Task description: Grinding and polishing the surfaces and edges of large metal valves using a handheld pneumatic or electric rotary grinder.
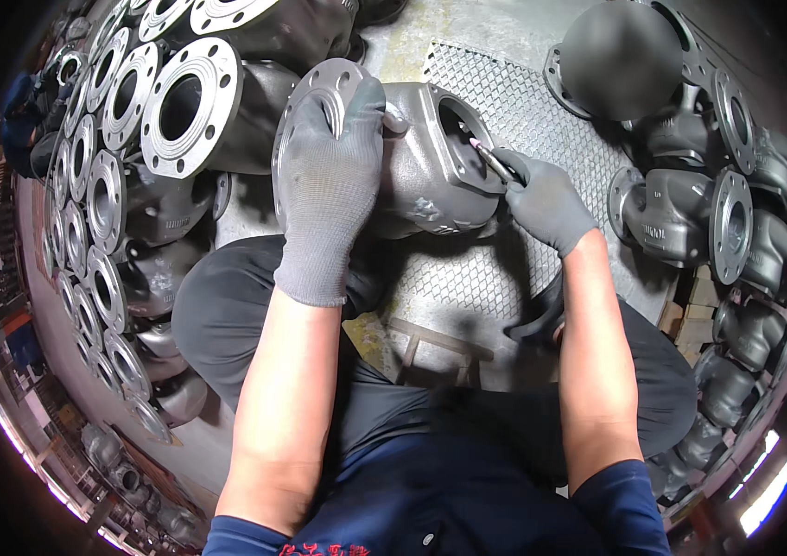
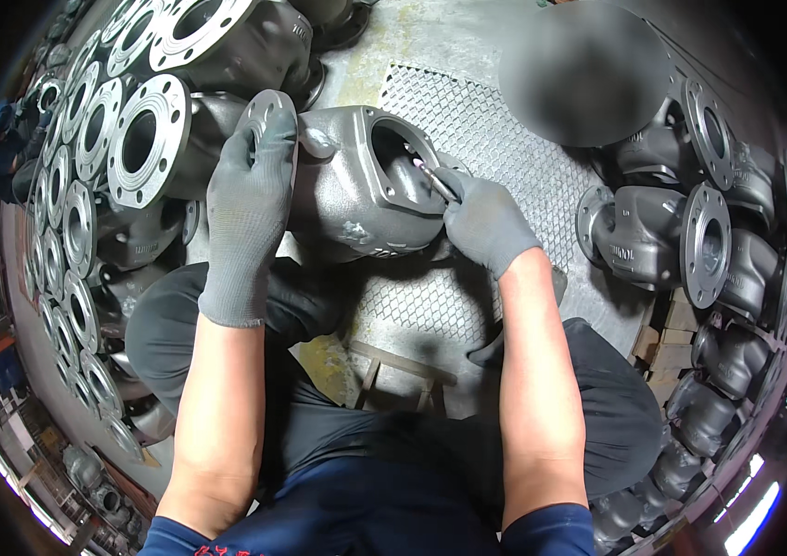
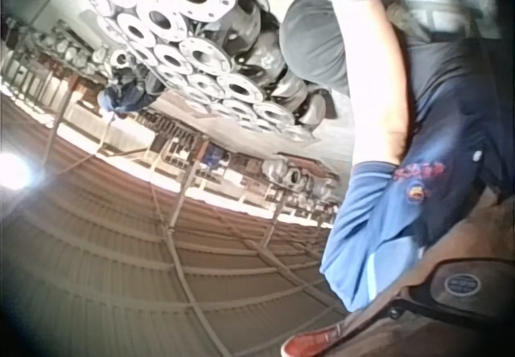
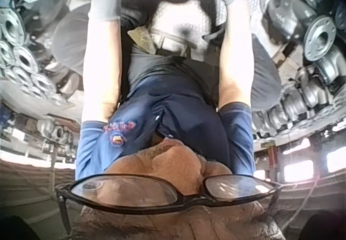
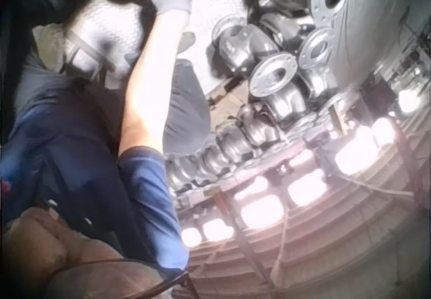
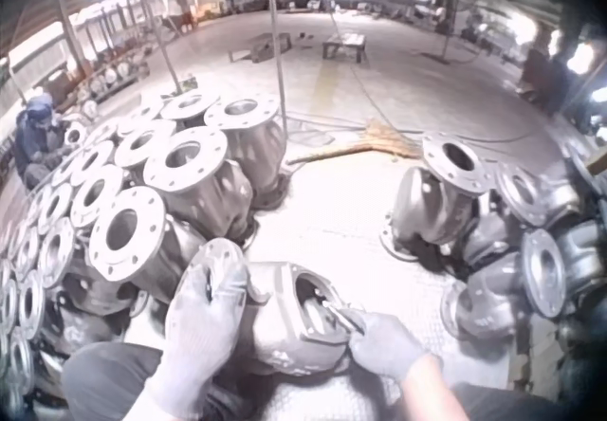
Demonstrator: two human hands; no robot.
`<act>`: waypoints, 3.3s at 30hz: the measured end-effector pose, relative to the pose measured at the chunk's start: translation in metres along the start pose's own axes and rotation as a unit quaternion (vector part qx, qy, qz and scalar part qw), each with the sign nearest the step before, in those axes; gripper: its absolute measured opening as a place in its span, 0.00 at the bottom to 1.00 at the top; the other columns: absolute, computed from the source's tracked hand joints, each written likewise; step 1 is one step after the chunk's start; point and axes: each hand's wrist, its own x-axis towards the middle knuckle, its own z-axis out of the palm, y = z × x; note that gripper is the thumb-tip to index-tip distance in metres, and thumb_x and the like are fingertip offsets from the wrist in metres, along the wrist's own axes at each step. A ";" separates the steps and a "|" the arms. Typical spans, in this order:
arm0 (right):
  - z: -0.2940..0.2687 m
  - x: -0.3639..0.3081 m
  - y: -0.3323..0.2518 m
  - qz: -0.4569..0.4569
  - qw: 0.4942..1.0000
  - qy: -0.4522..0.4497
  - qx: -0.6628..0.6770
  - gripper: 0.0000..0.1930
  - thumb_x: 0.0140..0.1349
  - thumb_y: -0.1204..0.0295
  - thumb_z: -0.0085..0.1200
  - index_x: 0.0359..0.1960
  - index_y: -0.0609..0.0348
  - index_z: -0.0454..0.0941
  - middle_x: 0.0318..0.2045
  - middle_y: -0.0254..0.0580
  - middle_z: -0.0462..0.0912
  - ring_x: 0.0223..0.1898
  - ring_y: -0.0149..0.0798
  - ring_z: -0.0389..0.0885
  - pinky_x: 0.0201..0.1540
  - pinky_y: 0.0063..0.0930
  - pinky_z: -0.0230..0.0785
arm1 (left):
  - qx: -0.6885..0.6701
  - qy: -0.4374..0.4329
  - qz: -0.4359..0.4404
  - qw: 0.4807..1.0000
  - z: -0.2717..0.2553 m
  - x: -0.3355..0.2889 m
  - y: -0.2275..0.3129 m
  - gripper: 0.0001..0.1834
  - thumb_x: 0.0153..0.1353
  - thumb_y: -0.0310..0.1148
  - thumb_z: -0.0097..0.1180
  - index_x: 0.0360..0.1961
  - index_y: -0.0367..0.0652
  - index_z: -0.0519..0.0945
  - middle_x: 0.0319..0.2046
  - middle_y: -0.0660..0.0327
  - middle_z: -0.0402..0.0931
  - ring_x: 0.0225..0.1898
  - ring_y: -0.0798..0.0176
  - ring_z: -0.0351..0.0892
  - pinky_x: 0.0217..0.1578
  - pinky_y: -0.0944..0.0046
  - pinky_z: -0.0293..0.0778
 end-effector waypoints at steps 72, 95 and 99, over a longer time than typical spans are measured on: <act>0.041 -0.135 0.068 0.197 0.888 0.136 0.392 0.35 0.69 0.76 0.46 0.80 0.49 0.65 0.45 0.47 0.88 0.29 0.29 0.83 0.26 0.25 0.75 | 0.110 -0.091 0.242 0.960 0.012 -0.085 -0.025 0.49 0.40 0.20 0.67 0.69 0.28 0.65 0.53 0.32 0.75 0.61 0.25 0.71 0.63 0.35 0.65; 0.078 -0.115 0.022 0.019 0.930 0.062 0.361 0.28 0.72 0.72 0.50 0.74 0.55 0.72 0.58 0.66 0.84 0.59 0.64 0.83 0.62 0.47 0.76 | 0.037 -0.098 0.048 0.993 -0.040 -0.074 -0.004 0.36 0.45 0.25 0.61 0.61 0.32 0.77 0.49 0.42 0.86 0.52 0.44 0.87 0.56 0.55 0.78; 0.067 -0.099 -0.031 -0.091 0.956 0.081 0.266 0.30 0.71 0.76 0.48 0.76 0.48 0.72 0.49 0.57 0.87 0.37 0.40 0.87 0.47 0.34 0.80 | 0.035 -0.098 0.033 0.994 -0.039 -0.067 -0.010 0.36 0.45 0.26 0.61 0.61 0.31 0.77 0.49 0.41 0.85 0.53 0.42 0.87 0.57 0.55 0.78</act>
